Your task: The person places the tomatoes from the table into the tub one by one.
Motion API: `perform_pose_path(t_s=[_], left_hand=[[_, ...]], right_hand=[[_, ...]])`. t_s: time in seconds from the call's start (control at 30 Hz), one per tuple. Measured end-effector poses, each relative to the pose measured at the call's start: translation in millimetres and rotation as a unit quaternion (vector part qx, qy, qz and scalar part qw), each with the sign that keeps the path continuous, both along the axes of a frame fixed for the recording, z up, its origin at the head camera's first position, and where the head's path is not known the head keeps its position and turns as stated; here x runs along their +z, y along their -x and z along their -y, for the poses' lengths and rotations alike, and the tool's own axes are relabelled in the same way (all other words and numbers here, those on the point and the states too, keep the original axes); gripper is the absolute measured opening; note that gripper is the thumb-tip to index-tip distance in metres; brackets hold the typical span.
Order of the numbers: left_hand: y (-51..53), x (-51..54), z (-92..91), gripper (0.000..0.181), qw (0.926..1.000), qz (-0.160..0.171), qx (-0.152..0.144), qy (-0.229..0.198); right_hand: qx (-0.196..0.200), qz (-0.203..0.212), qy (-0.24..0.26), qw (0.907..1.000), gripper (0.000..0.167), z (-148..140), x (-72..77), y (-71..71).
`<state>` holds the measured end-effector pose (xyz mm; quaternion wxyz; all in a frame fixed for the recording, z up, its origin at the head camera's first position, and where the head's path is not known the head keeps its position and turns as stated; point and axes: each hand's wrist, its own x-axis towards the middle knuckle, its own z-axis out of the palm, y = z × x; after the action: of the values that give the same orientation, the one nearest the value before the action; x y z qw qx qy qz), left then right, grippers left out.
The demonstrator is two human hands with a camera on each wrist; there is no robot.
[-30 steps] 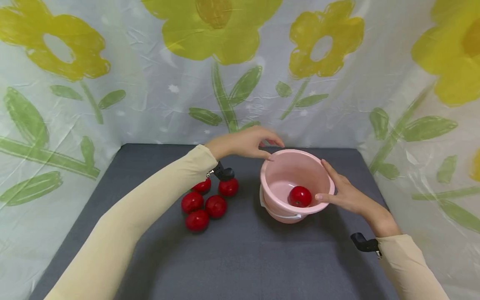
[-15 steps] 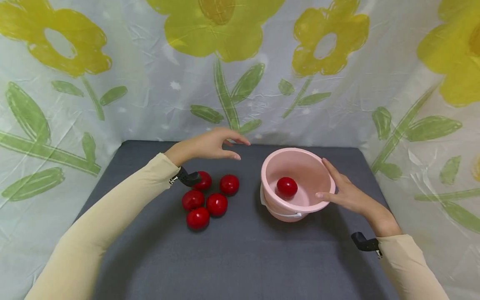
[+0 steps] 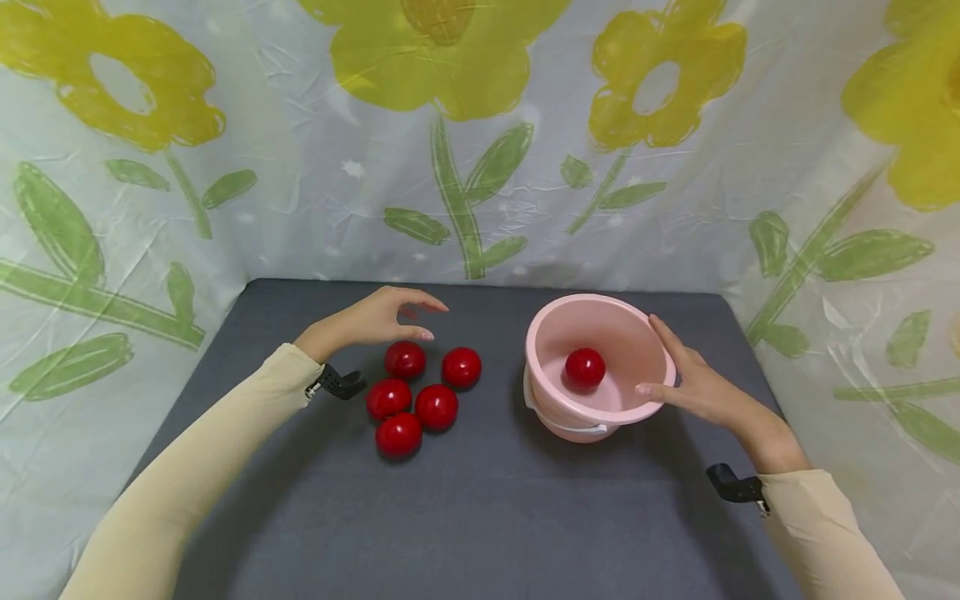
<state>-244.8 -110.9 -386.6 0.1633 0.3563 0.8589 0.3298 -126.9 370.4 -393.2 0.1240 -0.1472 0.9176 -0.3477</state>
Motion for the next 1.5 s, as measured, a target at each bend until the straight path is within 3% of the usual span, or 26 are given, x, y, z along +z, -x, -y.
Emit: perform_pose_path(t_s=[0.2,0.63,0.93,1.5], left_hand=[[-1.1,-24.9,16.3,0.046,0.9997,0.007,0.019,0.015],[0.1,-57.9,37.9,0.049,0.9978,0.030,0.035,0.048],[0.2,-69.3,40.1,0.048,0.9972,0.022,0.042,0.057],[-3.7,-78.6,41.9,0.048,0.9973,0.011,0.042,0.060]], right_hand=[[-0.007,0.008,-0.008,0.9999,0.107,0.6,0.5,-0.4],[-0.003,0.004,0.000,1.0000,0.106,-0.7,-0.7,-1.3],[-0.006,0.009,0.005,0.9999,0.106,-0.9,-0.6,-2.0],[0.001,0.002,0.011,0.9999,0.107,-0.7,-1.2,1.2]])
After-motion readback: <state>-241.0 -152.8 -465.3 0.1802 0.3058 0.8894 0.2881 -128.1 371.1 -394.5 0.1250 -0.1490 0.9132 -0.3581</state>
